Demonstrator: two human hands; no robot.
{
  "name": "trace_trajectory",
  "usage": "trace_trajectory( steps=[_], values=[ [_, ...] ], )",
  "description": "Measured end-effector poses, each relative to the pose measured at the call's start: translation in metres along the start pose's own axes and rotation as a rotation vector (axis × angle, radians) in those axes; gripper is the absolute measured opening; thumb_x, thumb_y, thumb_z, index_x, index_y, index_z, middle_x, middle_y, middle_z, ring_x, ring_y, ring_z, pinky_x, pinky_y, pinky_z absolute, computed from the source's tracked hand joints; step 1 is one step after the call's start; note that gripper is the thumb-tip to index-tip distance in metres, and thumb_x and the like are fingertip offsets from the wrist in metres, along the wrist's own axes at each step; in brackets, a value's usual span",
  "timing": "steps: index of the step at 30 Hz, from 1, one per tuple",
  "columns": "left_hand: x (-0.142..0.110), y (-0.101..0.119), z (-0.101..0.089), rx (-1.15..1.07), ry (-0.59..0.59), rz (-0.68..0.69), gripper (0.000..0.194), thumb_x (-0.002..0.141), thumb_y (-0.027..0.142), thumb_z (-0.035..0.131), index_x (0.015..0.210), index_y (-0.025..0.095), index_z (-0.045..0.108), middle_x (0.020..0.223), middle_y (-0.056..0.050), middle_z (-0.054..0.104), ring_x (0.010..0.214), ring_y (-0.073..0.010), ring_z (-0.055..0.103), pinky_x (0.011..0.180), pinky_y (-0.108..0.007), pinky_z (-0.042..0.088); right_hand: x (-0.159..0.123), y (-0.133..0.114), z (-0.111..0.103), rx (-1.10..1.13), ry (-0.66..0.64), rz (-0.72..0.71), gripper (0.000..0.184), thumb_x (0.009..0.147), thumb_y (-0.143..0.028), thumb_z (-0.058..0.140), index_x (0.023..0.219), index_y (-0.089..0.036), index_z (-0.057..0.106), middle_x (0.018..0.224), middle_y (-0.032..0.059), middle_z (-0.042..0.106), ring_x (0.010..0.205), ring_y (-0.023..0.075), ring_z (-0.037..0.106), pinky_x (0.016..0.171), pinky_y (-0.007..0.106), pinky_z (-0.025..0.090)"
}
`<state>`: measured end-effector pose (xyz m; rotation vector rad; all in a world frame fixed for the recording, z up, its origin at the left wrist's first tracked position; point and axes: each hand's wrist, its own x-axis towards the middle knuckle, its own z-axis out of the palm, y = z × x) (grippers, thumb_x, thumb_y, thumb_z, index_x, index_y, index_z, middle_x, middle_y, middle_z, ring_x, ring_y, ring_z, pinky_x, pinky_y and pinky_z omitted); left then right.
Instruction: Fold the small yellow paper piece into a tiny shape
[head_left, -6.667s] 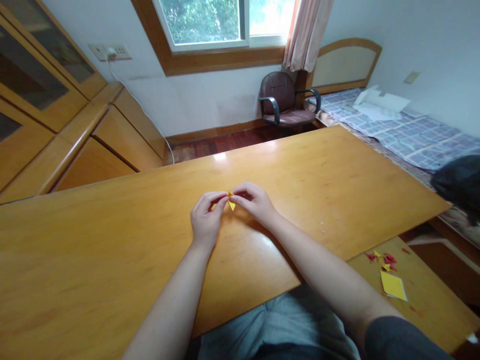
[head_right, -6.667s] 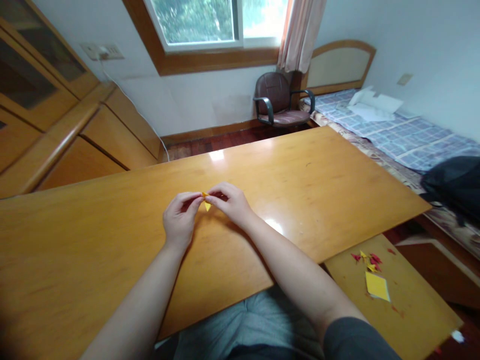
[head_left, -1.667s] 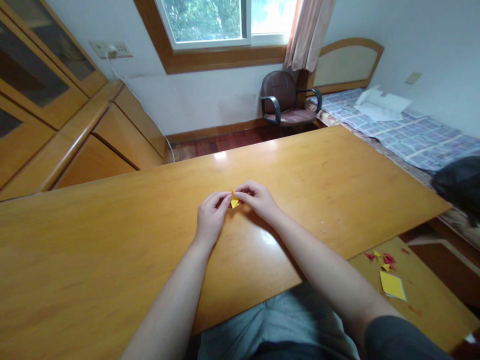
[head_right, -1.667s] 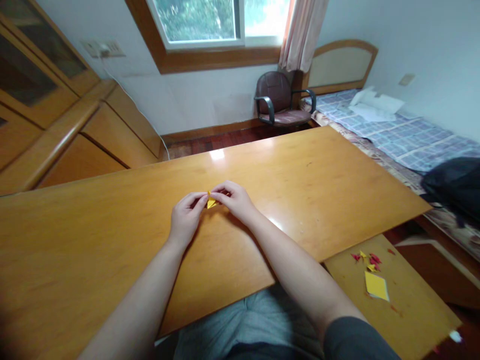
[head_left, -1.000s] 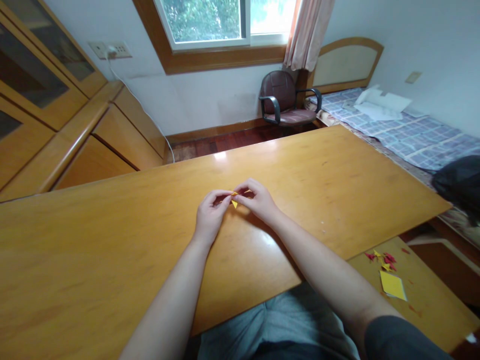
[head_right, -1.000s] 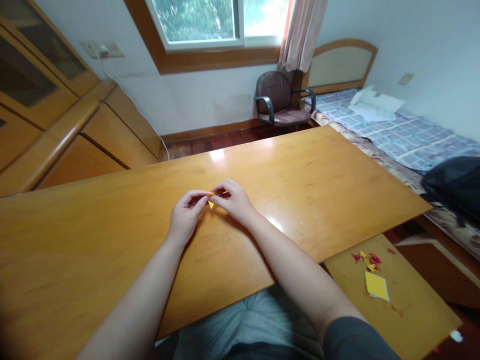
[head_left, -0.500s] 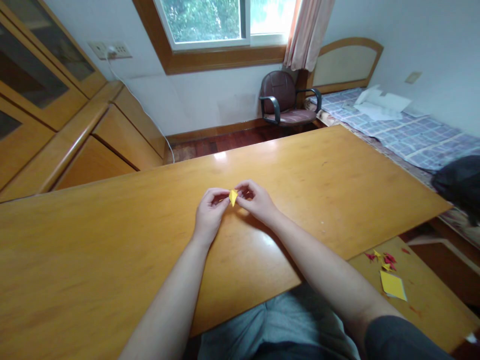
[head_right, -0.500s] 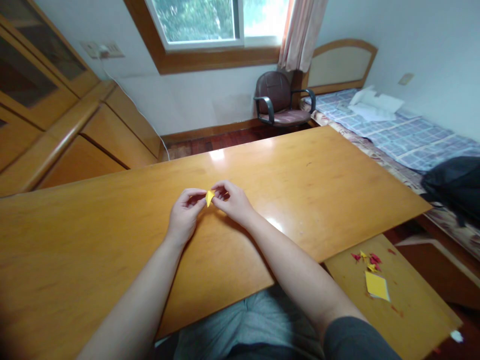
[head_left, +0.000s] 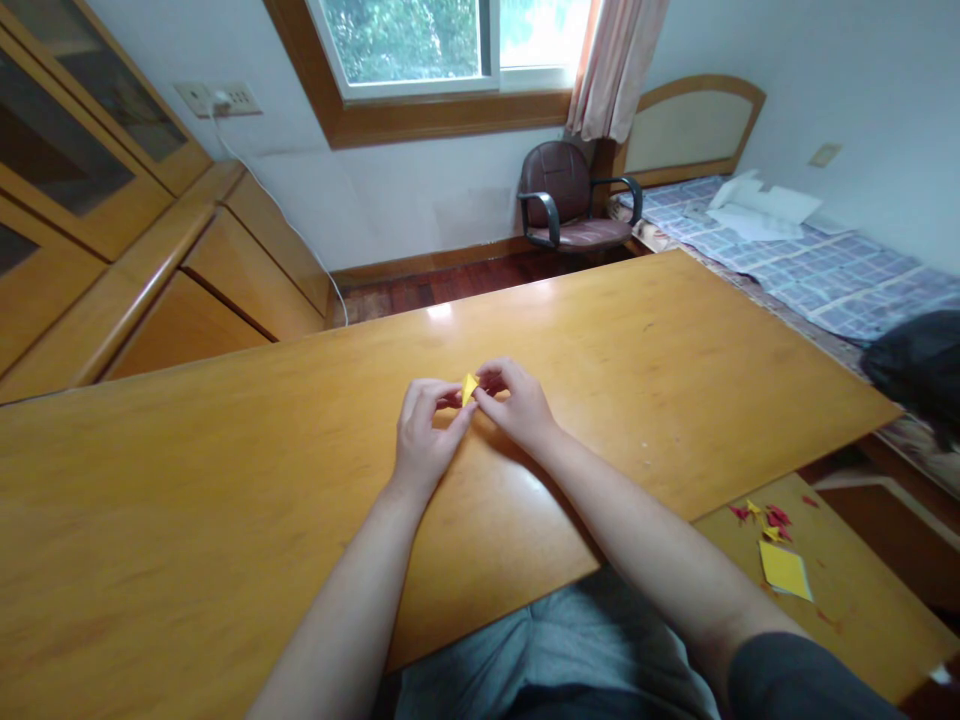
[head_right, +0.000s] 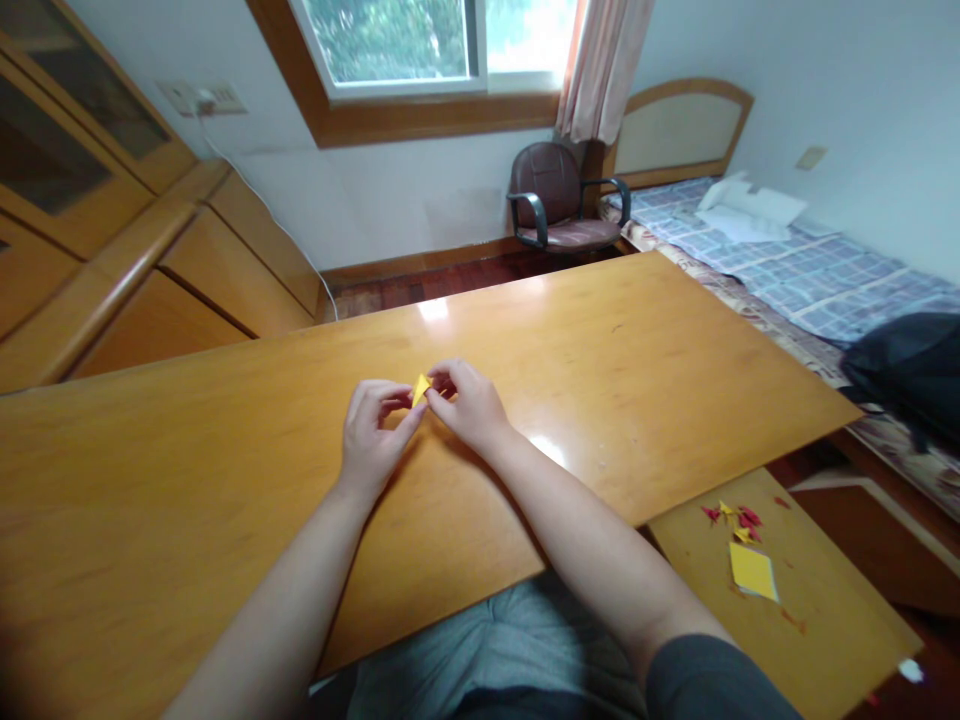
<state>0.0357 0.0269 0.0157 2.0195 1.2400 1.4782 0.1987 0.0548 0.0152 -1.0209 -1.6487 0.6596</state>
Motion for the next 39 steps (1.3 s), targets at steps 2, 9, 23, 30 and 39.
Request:
trace_trajectory(
  steps=[2, 9, 23, 30, 39],
  values=[
    [0.0007, 0.0016, -0.0011, 0.041, 0.034, -0.015, 0.018, 0.087, 0.03, 0.069, 0.103, 0.022, 0.064, 0.097, -0.002, 0.059, 0.085, -0.0138, 0.062, 0.076, -0.029, 0.059, -0.0006, -0.0011, 0.0001, -0.011, -0.01, -0.025, 0.01, 0.083, -0.02, 0.06, 0.092, -0.021, 0.06, 0.086, 0.0025, 0.063, 0.076, 0.0149, 0.062, 0.071, 0.029, 0.054],
    [0.002, 0.0058, -0.0025, 0.086, 0.059, 0.012, 0.013, 0.09, 0.027, 0.066, 0.101, 0.021, 0.068, 0.094, -0.003, 0.066, 0.083, -0.014, 0.064, 0.074, -0.026, 0.056, -0.002, 0.0001, 0.001, -0.048, -0.015, -0.113, 0.007, 0.087, -0.023, 0.059, 0.094, -0.022, 0.059, 0.086, 0.003, 0.061, 0.078, 0.0155, 0.061, 0.074, 0.03, 0.053],
    [0.0029, 0.0035, -0.0073, 0.25, 0.082, 0.098, 0.011, 0.09, 0.026, 0.065, 0.098, 0.022, 0.072, 0.089, -0.004, 0.075, 0.081, -0.0161, 0.068, 0.078, -0.027, 0.051, -0.0022, -0.0039, 0.0007, -0.092, -0.027, -0.18, 0.01, 0.087, -0.019, 0.057, 0.096, -0.022, 0.056, 0.085, 0.0033, 0.06, 0.078, 0.0163, 0.06, 0.075, 0.031, 0.052],
    [0.0021, 0.002, -0.0079, 0.313, 0.086, 0.11, 0.011, 0.09, 0.026, 0.065, 0.098, 0.023, 0.072, 0.086, -0.004, 0.073, 0.08, -0.0168, 0.067, 0.079, -0.028, 0.05, -0.0017, -0.0051, 0.0007, -0.067, -0.021, -0.14, 0.018, 0.085, -0.017, 0.057, 0.102, -0.022, 0.057, 0.094, 0.0051, 0.059, 0.079, 0.0162, 0.06, 0.076, 0.032, 0.053],
    [0.0035, 0.0021, -0.0072, 0.305, 0.067, 0.111, 0.02, 0.09, 0.027, 0.065, 0.108, 0.024, 0.07, 0.092, -0.005, 0.071, 0.084, -0.0179, 0.065, 0.083, -0.03, 0.05, -0.0023, -0.0027, 0.0032, -0.03, -0.034, -0.13, 0.015, 0.089, -0.02, 0.057, 0.103, -0.023, 0.061, 0.09, 0.0044, 0.062, 0.082, 0.0171, 0.061, 0.078, 0.033, 0.054]
  ],
)
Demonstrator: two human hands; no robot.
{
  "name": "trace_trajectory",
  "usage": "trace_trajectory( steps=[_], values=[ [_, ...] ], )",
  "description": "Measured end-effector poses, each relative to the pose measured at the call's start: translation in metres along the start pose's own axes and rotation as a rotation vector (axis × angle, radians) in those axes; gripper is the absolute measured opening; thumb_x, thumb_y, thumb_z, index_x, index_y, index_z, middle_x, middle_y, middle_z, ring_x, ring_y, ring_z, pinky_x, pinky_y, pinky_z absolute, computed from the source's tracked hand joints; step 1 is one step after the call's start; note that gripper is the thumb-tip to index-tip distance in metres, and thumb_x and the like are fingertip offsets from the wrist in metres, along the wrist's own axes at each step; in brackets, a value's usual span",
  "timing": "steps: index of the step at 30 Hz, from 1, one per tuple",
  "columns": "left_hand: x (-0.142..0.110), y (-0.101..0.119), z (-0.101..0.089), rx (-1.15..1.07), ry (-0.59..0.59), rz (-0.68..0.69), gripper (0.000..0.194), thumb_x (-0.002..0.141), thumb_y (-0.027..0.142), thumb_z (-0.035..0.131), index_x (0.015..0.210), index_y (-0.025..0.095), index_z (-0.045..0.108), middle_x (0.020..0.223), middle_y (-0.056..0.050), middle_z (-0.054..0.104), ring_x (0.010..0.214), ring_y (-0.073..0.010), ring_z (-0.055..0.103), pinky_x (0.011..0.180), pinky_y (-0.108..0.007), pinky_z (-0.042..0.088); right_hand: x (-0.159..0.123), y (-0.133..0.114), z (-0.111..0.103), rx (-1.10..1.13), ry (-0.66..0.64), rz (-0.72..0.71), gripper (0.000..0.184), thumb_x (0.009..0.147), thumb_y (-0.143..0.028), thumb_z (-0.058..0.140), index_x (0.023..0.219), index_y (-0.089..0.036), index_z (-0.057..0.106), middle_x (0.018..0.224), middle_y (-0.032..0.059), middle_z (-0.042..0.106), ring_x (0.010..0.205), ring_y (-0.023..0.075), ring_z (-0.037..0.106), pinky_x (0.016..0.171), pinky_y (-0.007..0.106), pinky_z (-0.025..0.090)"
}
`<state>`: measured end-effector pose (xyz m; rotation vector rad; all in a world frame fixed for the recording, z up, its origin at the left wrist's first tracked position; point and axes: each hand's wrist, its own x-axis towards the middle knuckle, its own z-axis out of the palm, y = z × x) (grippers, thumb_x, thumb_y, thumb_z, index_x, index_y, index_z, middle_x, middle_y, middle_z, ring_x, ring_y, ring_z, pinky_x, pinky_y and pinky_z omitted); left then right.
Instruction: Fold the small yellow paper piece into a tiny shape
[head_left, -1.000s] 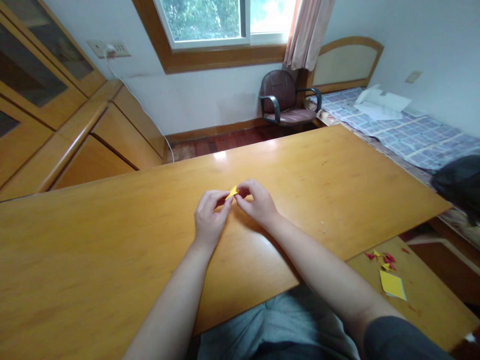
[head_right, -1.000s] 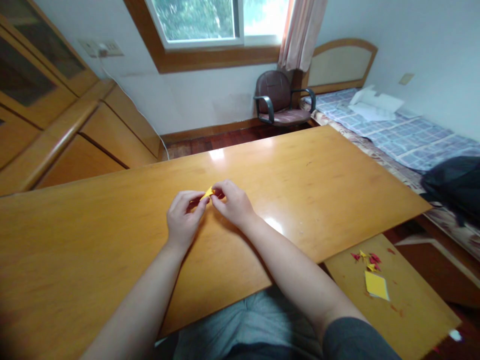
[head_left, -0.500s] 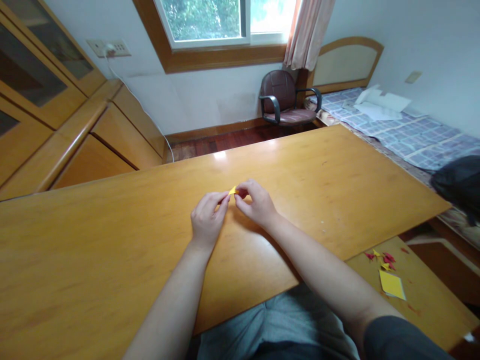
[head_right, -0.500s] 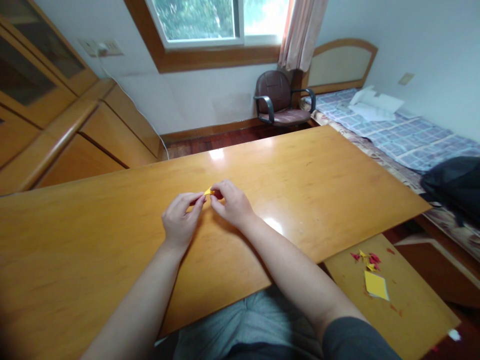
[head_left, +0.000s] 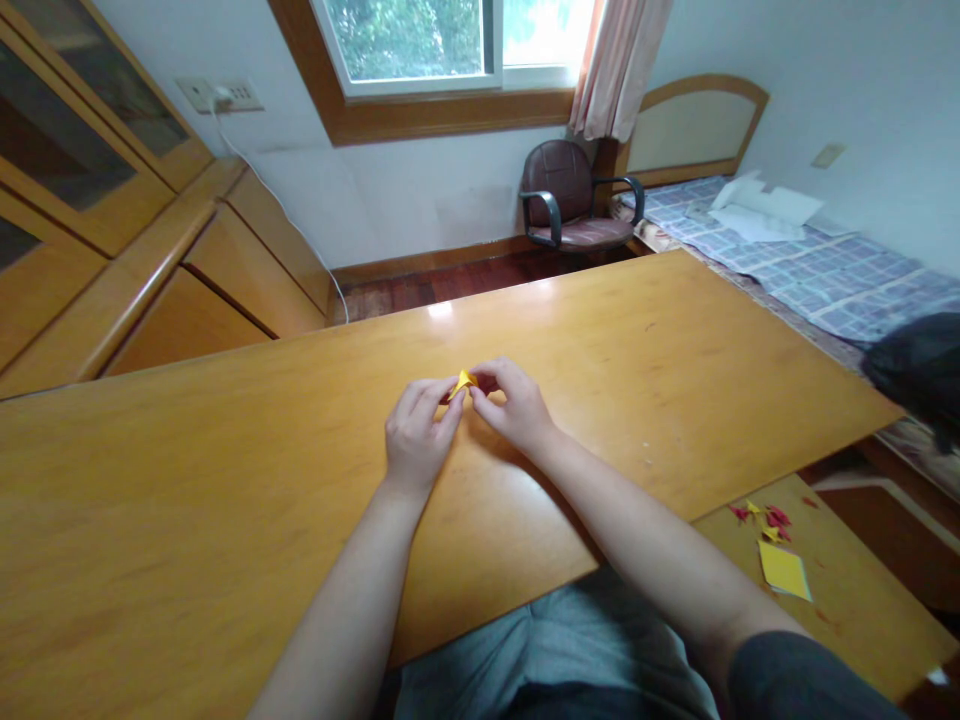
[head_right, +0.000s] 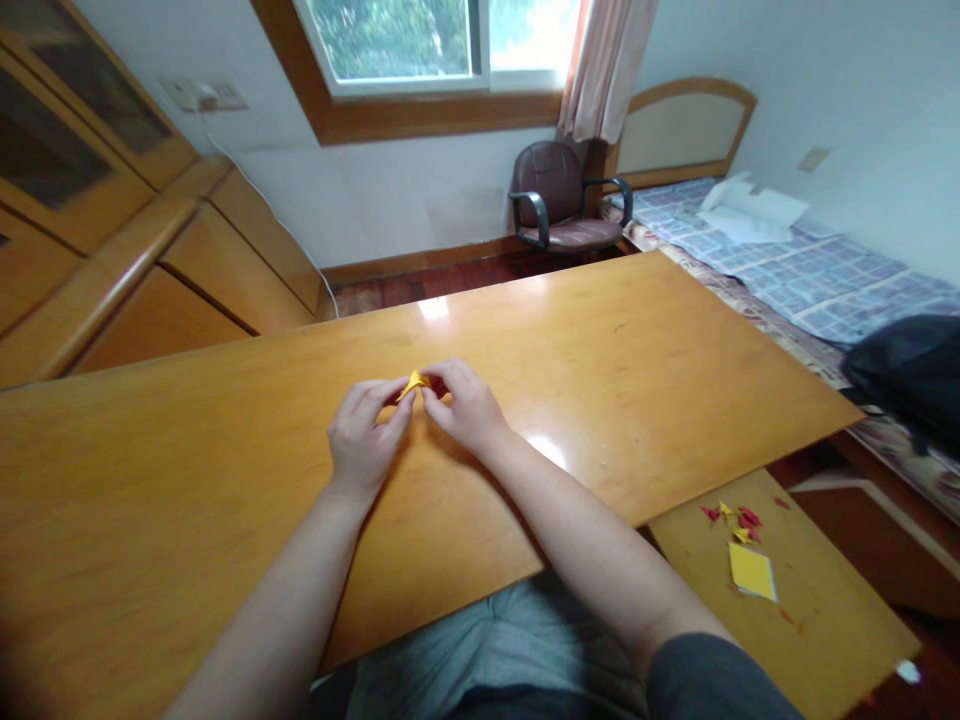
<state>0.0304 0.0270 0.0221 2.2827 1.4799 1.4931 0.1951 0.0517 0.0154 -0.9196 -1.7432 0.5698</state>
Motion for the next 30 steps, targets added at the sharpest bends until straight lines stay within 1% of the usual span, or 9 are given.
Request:
trace_trajectory(
  steps=[5, 11, 14, 17, 20, 25, 27, 30],
  values=[
    [0.0005, 0.0, -0.0002, -0.01, 0.017, -0.027, 0.02, 0.089, 0.03, 0.066, 0.107, 0.025, 0.072, 0.091, -0.004, 0.07, 0.085, -0.0178, 0.065, 0.083, -0.029, 0.05, -0.0008, 0.0, 0.001, 0.052, -0.028, 0.022, 0.013, 0.089, -0.023, 0.058, 0.102, -0.022, 0.062, 0.091, 0.0046, 0.063, 0.082, 0.0163, 0.062, 0.078, 0.032, 0.055],
    [-0.0004, -0.0017, -0.001, -0.009, 0.005, -0.001, 0.018, 0.089, 0.028, 0.066, 0.104, 0.027, 0.074, 0.092, -0.004, 0.071, 0.086, -0.0185, 0.065, 0.083, -0.031, 0.05, -0.002, 0.0014, 0.0011, 0.095, -0.069, 0.04, 0.015, 0.09, -0.027, 0.059, 0.104, -0.022, 0.063, 0.093, 0.0049, 0.065, 0.083, 0.0159, 0.064, 0.079, 0.031, 0.055],
    [-0.0009, -0.0031, -0.001, 0.002, 0.007, 0.007, 0.016, 0.088, 0.028, 0.068, 0.102, 0.027, 0.075, 0.091, -0.004, 0.071, 0.086, -0.019, 0.065, 0.083, -0.032, 0.05, -0.0016, 0.002, 0.0002, 0.116, -0.068, 0.052, 0.013, 0.09, -0.028, 0.06, 0.1, -0.021, 0.064, 0.092, 0.0048, 0.067, 0.082, 0.0158, 0.065, 0.078, 0.031, 0.056],
    [-0.0013, -0.0046, -0.0006, 0.008, -0.005, 0.032, 0.018, 0.088, 0.027, 0.068, 0.105, 0.027, 0.074, 0.094, -0.005, 0.07, 0.088, -0.0193, 0.065, 0.085, -0.032, 0.05, -0.001, 0.0017, -0.0007, 0.147, -0.065, 0.099, 0.011, 0.089, -0.028, 0.061, 0.096, -0.021, 0.065, 0.09, 0.0041, 0.068, 0.081, 0.0155, 0.066, 0.077, 0.031, 0.056],
    [-0.0012, -0.0055, -0.0003, 0.007, -0.014, 0.041, 0.022, 0.089, 0.024, 0.065, 0.11, 0.027, 0.071, 0.097, -0.005, 0.07, 0.09, -0.0193, 0.065, 0.086, -0.032, 0.05, -0.0009, 0.0013, -0.0008, 0.241, -0.06, 0.163, 0.012, 0.088, -0.028, 0.062, 0.097, -0.02, 0.065, 0.091, 0.0038, 0.069, 0.082, 0.0152, 0.068, 0.078, 0.031, 0.057],
    [0.0001, -0.0046, -0.0012, -0.005, 0.011, 0.063, 0.02, 0.09, 0.021, 0.063, 0.108, 0.025, 0.07, 0.096, -0.004, 0.07, 0.09, -0.0183, 0.066, 0.086, -0.031, 0.051, -0.002, 0.0031, 0.0005, 0.373, -0.084, 0.227, 0.014, 0.087, -0.029, 0.063, 0.096, -0.02, 0.066, 0.09, 0.0036, 0.071, 0.079, 0.0148, 0.069, 0.078, 0.03, 0.058],
    [0.001, -0.0038, -0.0019, -0.019, 0.014, 0.081, 0.018, 0.091, 0.019, 0.062, 0.106, 0.025, 0.07, 0.098, -0.004, 0.07, 0.093, -0.018, 0.066, 0.087, -0.031, 0.051, -0.0021, 0.0044, 0.0009, 0.385, -0.095, 0.236, 0.013, 0.086, -0.029, 0.065, 0.095, -0.02, 0.066, 0.089, 0.0032, 0.071, 0.079, 0.0145, 0.069, 0.077, 0.029, 0.057],
    [0.0025, -0.0032, -0.0026, -0.059, 0.026, 0.107, 0.016, 0.091, 0.018, 0.062, 0.103, 0.024, 0.071, 0.099, -0.004, 0.07, 0.094, -0.017, 0.066, 0.087, -0.031, 0.052, -0.0012, 0.0059, 0.0003, 0.389, -0.096, 0.205, 0.012, 0.085, -0.027, 0.066, 0.095, -0.019, 0.067, 0.088, 0.0029, 0.071, 0.078, 0.0139, 0.069, 0.074, 0.027, 0.056]
  ],
)
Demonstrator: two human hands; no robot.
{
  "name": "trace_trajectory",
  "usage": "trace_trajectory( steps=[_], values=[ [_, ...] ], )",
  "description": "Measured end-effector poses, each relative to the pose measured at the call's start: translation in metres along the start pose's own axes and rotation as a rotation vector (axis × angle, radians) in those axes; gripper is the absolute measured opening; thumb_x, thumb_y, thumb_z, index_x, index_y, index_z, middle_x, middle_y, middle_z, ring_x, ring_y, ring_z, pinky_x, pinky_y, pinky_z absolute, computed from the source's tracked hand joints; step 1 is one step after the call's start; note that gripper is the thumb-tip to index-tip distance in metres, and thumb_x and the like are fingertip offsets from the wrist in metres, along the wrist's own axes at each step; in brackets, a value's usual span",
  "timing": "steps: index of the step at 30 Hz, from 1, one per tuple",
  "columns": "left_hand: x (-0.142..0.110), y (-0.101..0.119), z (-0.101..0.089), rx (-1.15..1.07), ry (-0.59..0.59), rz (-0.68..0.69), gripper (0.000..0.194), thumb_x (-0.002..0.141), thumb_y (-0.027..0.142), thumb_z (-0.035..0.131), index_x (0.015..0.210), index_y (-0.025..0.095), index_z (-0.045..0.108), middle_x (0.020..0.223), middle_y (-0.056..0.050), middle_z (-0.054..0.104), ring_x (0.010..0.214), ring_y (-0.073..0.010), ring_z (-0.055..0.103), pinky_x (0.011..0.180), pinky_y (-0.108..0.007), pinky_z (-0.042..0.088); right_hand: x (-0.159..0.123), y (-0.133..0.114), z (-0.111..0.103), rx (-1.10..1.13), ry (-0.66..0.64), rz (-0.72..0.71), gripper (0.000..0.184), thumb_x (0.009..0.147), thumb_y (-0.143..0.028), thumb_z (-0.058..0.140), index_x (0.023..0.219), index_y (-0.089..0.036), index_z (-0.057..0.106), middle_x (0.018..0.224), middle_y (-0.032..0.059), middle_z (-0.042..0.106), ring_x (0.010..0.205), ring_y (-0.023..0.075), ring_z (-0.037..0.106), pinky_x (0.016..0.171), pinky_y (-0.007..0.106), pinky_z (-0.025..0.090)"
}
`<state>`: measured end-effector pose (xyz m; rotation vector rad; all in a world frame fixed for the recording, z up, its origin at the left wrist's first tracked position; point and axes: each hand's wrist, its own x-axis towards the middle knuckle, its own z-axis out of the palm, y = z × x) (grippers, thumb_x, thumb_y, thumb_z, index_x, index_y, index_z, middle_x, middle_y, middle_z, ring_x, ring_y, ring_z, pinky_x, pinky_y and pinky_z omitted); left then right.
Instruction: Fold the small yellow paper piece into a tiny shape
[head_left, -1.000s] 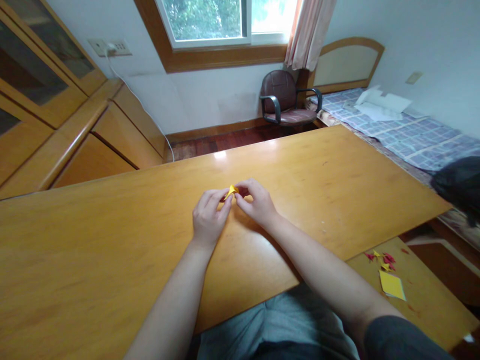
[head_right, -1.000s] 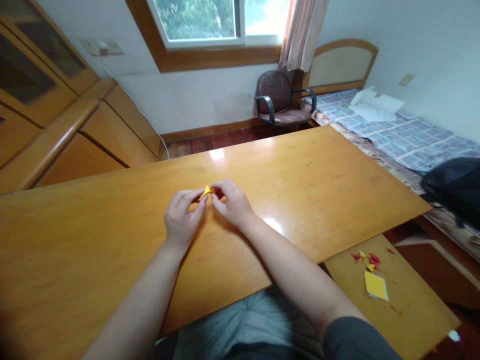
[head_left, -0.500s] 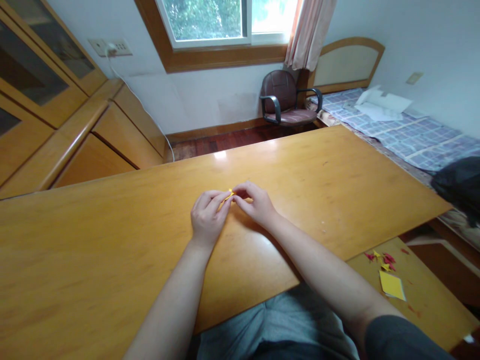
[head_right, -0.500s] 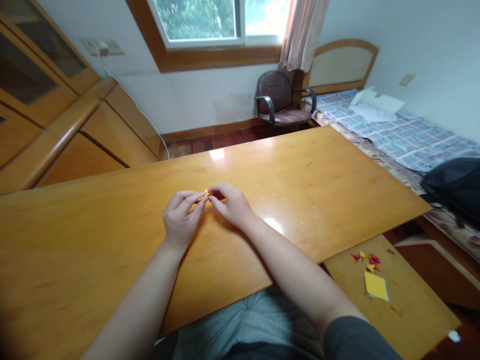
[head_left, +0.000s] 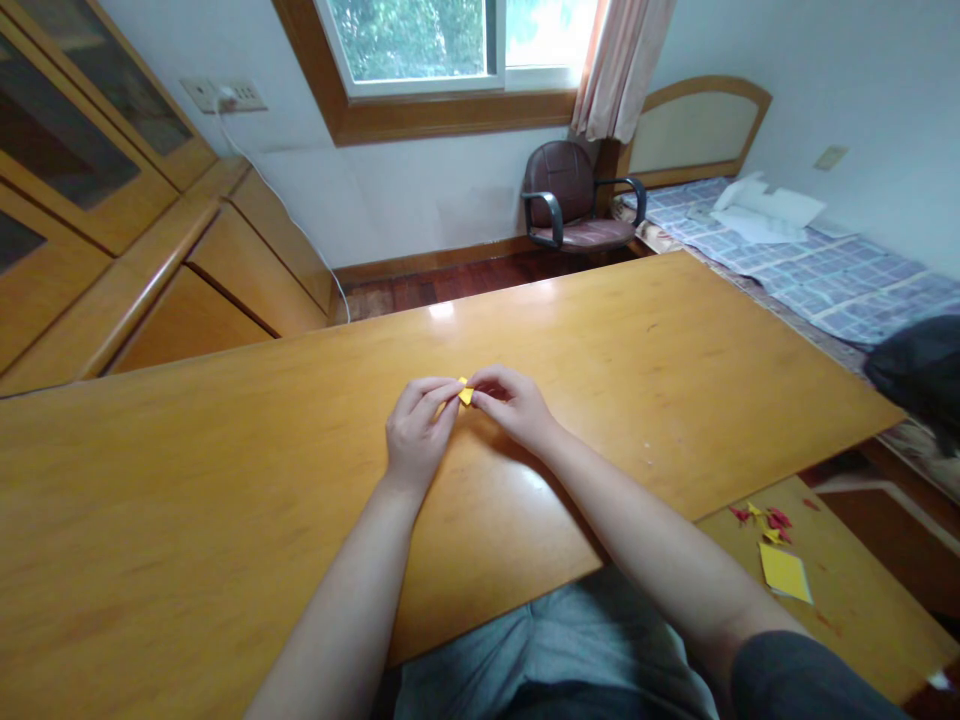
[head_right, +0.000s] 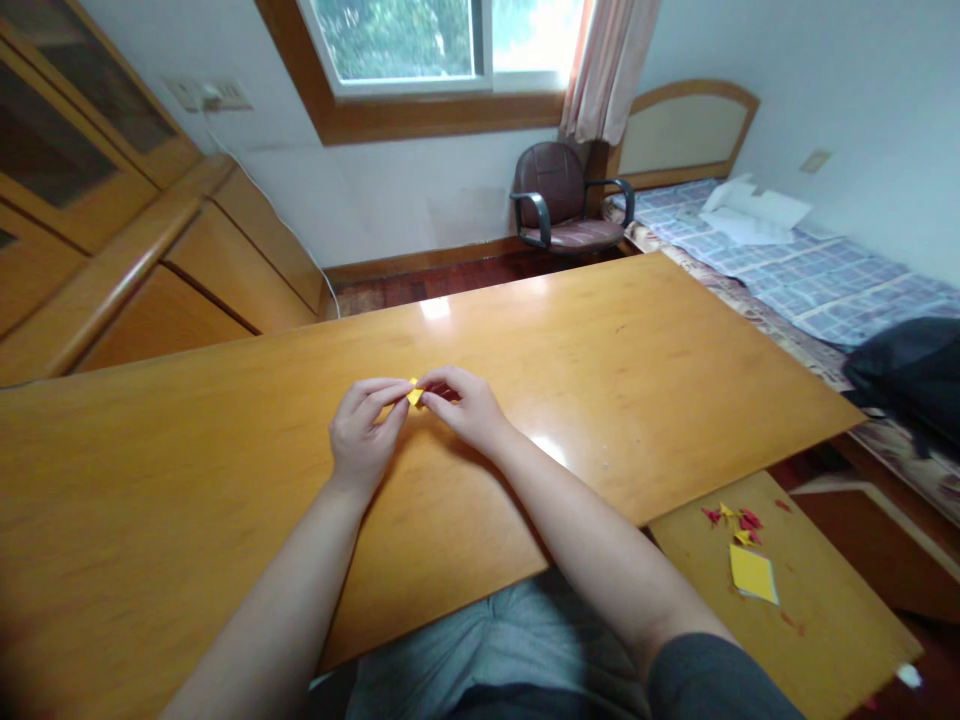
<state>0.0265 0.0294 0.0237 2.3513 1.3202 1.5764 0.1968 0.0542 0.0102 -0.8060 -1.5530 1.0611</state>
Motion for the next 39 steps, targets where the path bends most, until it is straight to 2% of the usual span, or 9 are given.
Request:
trace_trajectory(
  steps=[8, 16, 18, 20, 23, 26, 28, 33, 39],
  values=[
    [0.002, -0.002, 0.0, -0.08, 0.03, -0.019, 0.01, 0.089, 0.02, 0.067, 0.096, 0.023, 0.073, 0.096, -0.004, 0.071, 0.091, -0.0159, 0.066, 0.084, -0.032, 0.054, 0.003, -0.005, -0.005, -0.042, 0.032, -0.068, 0.006, 0.083, -0.024, 0.069, 0.086, -0.019, 0.071, 0.083, 0.0027, 0.071, 0.078, 0.015, 0.067, 0.074, 0.028, 0.054],
    [0.002, 0.001, 0.002, -0.302, 0.028, -0.263, 0.007, 0.085, 0.026, 0.071, 0.09, 0.021, 0.073, 0.096, -0.005, 0.07, 0.092, -0.0168, 0.066, 0.083, -0.032, 0.055, 0.004, -0.005, -0.006, -0.016, 0.019, -0.026, 0.013, 0.084, -0.033, 0.071, 0.086, -0.019, 0.072, 0.086, 0.0033, 0.071, 0.082, 0.0155, 0.066, 0.075, 0.028, 0.053],
    [0.0, 0.0, 0.007, -0.422, 0.036, -0.362, 0.011, 0.083, 0.027, 0.074, 0.091, 0.021, 0.071, 0.095, -0.004, 0.071, 0.092, -0.0166, 0.067, 0.082, -0.031, 0.056, 0.005, -0.005, -0.005, 0.014, 0.025, 0.002, 0.015, 0.083, -0.034, 0.071, 0.084, -0.019, 0.072, 0.085, 0.0031, 0.07, 0.079, 0.0152, 0.066, 0.073, 0.028, 0.053],
    [-0.001, -0.001, 0.012, -0.582, 0.086, -0.472, 0.023, 0.079, 0.026, 0.077, 0.1, 0.021, 0.068, 0.095, -0.004, 0.071, 0.089, -0.0155, 0.069, 0.081, -0.03, 0.058, 0.005, -0.003, -0.004, 0.058, 0.035, 0.04, 0.017, 0.082, -0.035, 0.072, 0.083, -0.018, 0.071, 0.082, 0.0025, 0.069, 0.075, 0.0146, 0.065, 0.07, 0.027, 0.052],
    [-0.002, -0.003, 0.018, -0.735, 0.114, -0.545, 0.04, 0.074, 0.022, 0.081, 0.109, 0.021, 0.063, 0.098, -0.004, 0.072, 0.093, -0.0158, 0.07, 0.084, -0.031, 0.058, 0.005, -0.001, -0.003, 0.118, 0.034, 0.099, 0.018, 0.081, -0.035, 0.073, 0.084, -0.018, 0.07, 0.078, 0.0017, 0.069, 0.071, 0.0141, 0.065, 0.069, 0.028, 0.052],
    [-0.001, -0.003, 0.019, -0.781, 0.101, -0.561, 0.045, 0.072, 0.021, 0.082, 0.112, 0.022, 0.062, 0.101, -0.005, 0.071, 0.096, -0.0164, 0.07, 0.085, -0.031, 0.058, 0.005, 0.0, -0.003, 0.142, 0.041, 0.118, 0.018, 0.08, -0.035, 0.074, 0.084, -0.018, 0.07, 0.078, 0.0014, 0.069, 0.071, 0.0139, 0.065, 0.07, 0.028, 0.051],
    [-0.001, -0.003, 0.018, -0.764, 0.097, -0.552, 0.041, 0.072, 0.022, 0.081, 0.109, 0.021, 0.064, 0.102, -0.005, 0.07, 0.096, -0.0164, 0.069, 0.086, -0.031, 0.058, 0.005, 0.001, -0.003, 0.145, 0.044, 0.123, 0.017, 0.079, -0.035, 0.074, 0.085, -0.019, 0.07, 0.08, 0.0016, 0.07, 0.074, 0.0142, 0.065, 0.072, 0.028, 0.051],
    [0.0, -0.003, 0.012, -0.563, 0.063, -0.459, 0.015, 0.08, 0.024, 0.074, 0.094, 0.02, 0.07, 0.097, -0.004, 0.068, 0.092, -0.0156, 0.067, 0.085, -0.03, 0.056, 0.005, 0.005, -0.004, 0.127, 0.032, 0.105, 0.012, 0.079, -0.028, 0.072, 0.086, -0.02, 0.07, 0.083, 0.0012, 0.07, 0.079, 0.0148, 0.066, 0.077, 0.029, 0.051],
    [-0.001, 0.0, 0.007, -0.357, 0.0, -0.345, 0.01, 0.086, 0.023, 0.068, 0.095, 0.022, 0.071, 0.093, -0.002, 0.069, 0.088, -0.0147, 0.066, 0.082, -0.029, 0.056, 0.006, 0.001, -0.004, 0.001, 0.04, 0.025, 0.006, 0.077, -0.019, 0.067, 0.082, -0.02, 0.069, 0.085, 0.0013, 0.068, 0.082, 0.0153, 0.065, 0.077, 0.029, 0.051]
  ],
)
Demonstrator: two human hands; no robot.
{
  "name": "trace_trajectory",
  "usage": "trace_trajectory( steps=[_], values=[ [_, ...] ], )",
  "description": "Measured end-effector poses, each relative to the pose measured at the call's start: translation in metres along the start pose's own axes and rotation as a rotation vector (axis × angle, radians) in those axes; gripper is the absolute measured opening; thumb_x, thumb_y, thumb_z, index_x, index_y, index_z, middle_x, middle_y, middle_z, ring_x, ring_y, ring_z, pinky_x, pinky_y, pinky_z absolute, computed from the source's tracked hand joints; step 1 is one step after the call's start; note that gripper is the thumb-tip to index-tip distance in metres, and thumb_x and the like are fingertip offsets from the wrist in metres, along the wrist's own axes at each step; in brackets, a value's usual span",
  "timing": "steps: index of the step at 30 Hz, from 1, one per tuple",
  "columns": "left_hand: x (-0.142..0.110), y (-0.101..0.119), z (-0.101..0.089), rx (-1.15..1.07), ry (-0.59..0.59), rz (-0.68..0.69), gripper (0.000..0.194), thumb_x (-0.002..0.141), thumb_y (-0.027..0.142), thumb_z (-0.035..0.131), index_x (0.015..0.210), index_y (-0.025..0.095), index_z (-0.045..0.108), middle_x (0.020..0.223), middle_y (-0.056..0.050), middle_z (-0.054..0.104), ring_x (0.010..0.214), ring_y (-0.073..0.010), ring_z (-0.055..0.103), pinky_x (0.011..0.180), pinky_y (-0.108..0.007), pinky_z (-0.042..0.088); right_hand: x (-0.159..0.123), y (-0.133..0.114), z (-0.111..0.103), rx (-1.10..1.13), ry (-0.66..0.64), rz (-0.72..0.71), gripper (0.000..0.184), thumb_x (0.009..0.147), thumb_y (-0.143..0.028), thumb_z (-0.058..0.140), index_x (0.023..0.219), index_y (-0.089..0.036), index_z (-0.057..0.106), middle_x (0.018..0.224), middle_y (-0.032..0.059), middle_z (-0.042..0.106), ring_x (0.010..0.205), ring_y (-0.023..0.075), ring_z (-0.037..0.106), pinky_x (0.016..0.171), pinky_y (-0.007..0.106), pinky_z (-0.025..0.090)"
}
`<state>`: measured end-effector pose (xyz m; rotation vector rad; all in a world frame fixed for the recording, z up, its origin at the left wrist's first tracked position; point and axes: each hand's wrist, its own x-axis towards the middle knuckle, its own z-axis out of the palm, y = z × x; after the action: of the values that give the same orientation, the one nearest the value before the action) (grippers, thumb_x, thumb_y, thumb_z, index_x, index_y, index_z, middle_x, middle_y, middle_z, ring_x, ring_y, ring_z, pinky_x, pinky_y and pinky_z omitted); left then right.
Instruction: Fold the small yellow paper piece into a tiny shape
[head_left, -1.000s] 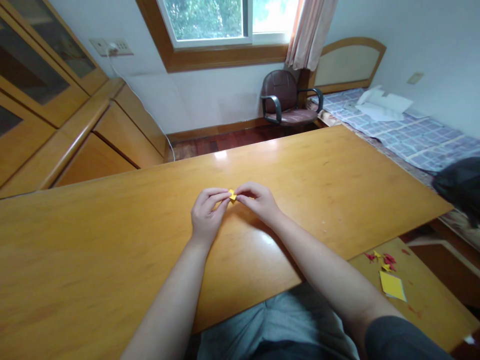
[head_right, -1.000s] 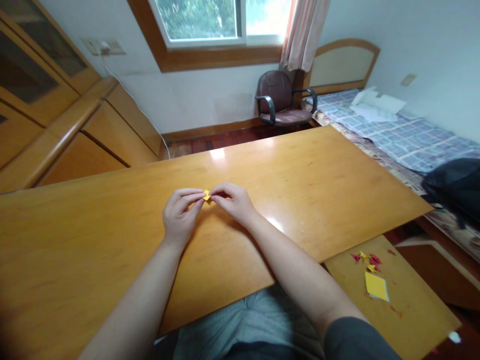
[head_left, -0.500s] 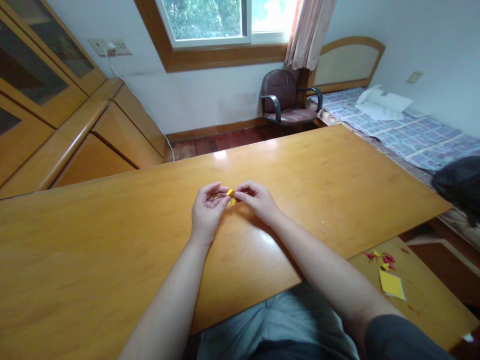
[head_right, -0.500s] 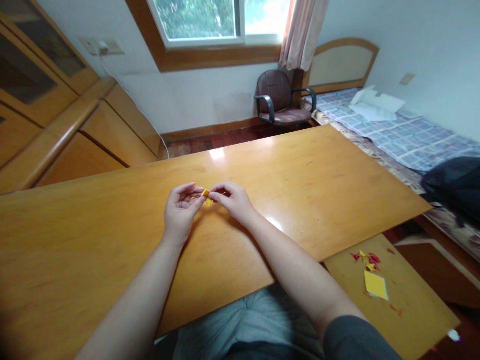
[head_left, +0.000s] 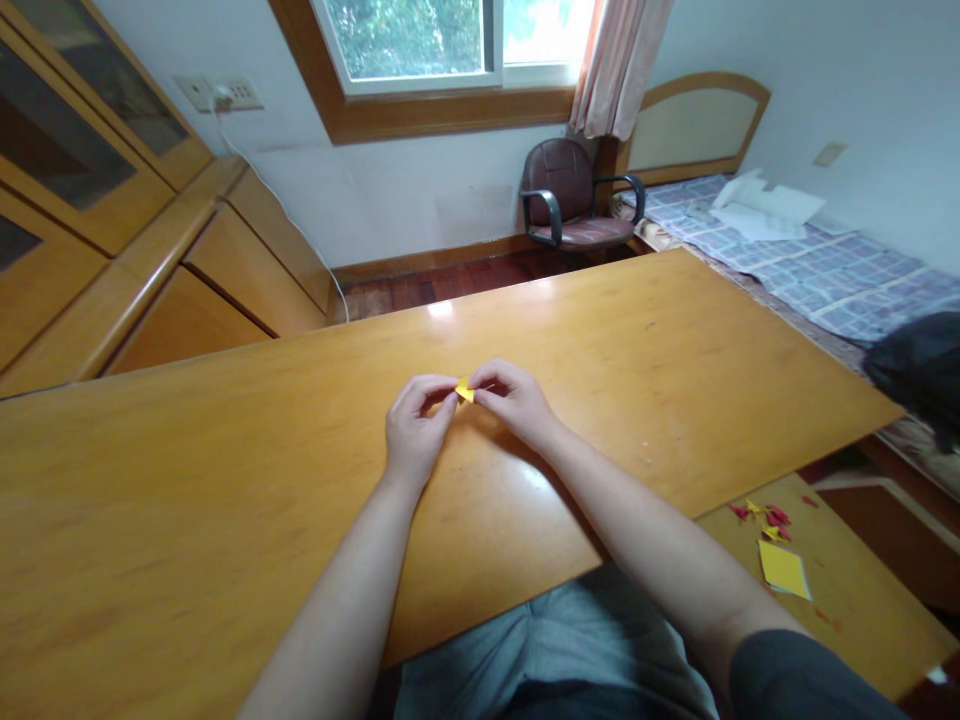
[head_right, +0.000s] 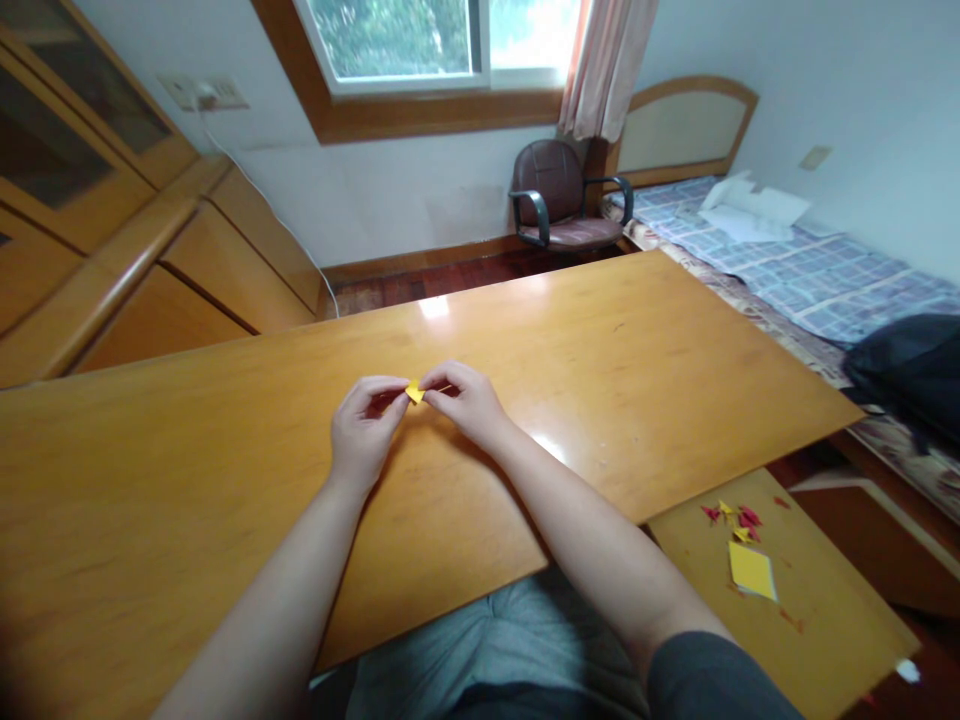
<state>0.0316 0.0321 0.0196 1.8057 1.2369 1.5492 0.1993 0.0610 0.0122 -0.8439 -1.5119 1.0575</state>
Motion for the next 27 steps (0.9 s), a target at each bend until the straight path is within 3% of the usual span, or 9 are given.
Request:
trace_trajectory(
  steps=[6, 11, 17, 21, 27],
  values=[
    [-0.0032, -0.0023, 0.0015, -0.062, -0.011, -0.056, 0.014, 0.086, 0.027, 0.068, 0.1, 0.022, 0.067, 0.096, -0.002, 0.068, 0.087, -0.0149, 0.068, 0.081, -0.031, 0.058, -0.0015, 0.0002, 0.0011, 0.08, -0.005, 0.039, 0.008, 0.079, -0.024, 0.068, 0.085, -0.019, 0.067, 0.086, 0.0021, 0.068, 0.081, 0.016, 0.066, 0.08, 0.031, 0.053],
    [-0.0016, -0.0019, -0.0009, -0.001, -0.05, 0.034, 0.009, 0.088, 0.023, 0.066, 0.096, 0.023, 0.068, 0.095, -0.003, 0.068, 0.089, -0.0156, 0.066, 0.08, -0.03, 0.056, -0.0014, 0.0001, 0.0014, 0.058, -0.019, 0.046, 0.008, 0.079, -0.025, 0.069, 0.085, -0.019, 0.068, 0.084, 0.0024, 0.069, 0.081, 0.0167, 0.066, 0.08, 0.032, 0.053],
    [0.0004, 0.0004, -0.0056, 0.084, -0.056, 0.061, 0.007, 0.087, 0.024, 0.066, 0.093, 0.023, 0.071, 0.093, -0.003, 0.072, 0.09, -0.0175, 0.067, 0.082, -0.032, 0.055, -0.0013, -0.0048, -0.0013, -0.04, -0.007, -0.023, 0.004, 0.079, -0.022, 0.067, 0.08, -0.02, 0.07, 0.084, 0.0029, 0.07, 0.081, 0.0168, 0.065, 0.079, 0.031, 0.051],
    [0.0008, 0.0006, -0.0065, 0.101, -0.056, 0.082, 0.006, 0.088, 0.023, 0.067, 0.091, 0.023, 0.071, 0.093, -0.003, 0.073, 0.09, -0.0168, 0.068, 0.085, -0.032, 0.054, -0.0012, -0.0047, -0.0014, 0.008, 0.01, -0.015, 0.004, 0.078, -0.022, 0.068, 0.078, -0.02, 0.071, 0.083, 0.0027, 0.072, 0.081, 0.0167, 0.066, 0.08, 0.031, 0.051],
    [0.0005, -0.0015, -0.0006, -0.093, 0.023, -0.041, 0.011, 0.084, 0.025, 0.071, 0.095, 0.021, 0.069, 0.095, -0.003, 0.07, 0.09, -0.0163, 0.067, 0.084, -0.031, 0.055, -0.0003, -0.0025, 0.0003, 0.183, 0.042, 0.085, 0.006, 0.076, -0.023, 0.071, 0.079, -0.019, 0.07, 0.084, 0.0019, 0.071, 0.08, 0.0157, 0.067, 0.081, 0.031, 0.052]
  ],
)
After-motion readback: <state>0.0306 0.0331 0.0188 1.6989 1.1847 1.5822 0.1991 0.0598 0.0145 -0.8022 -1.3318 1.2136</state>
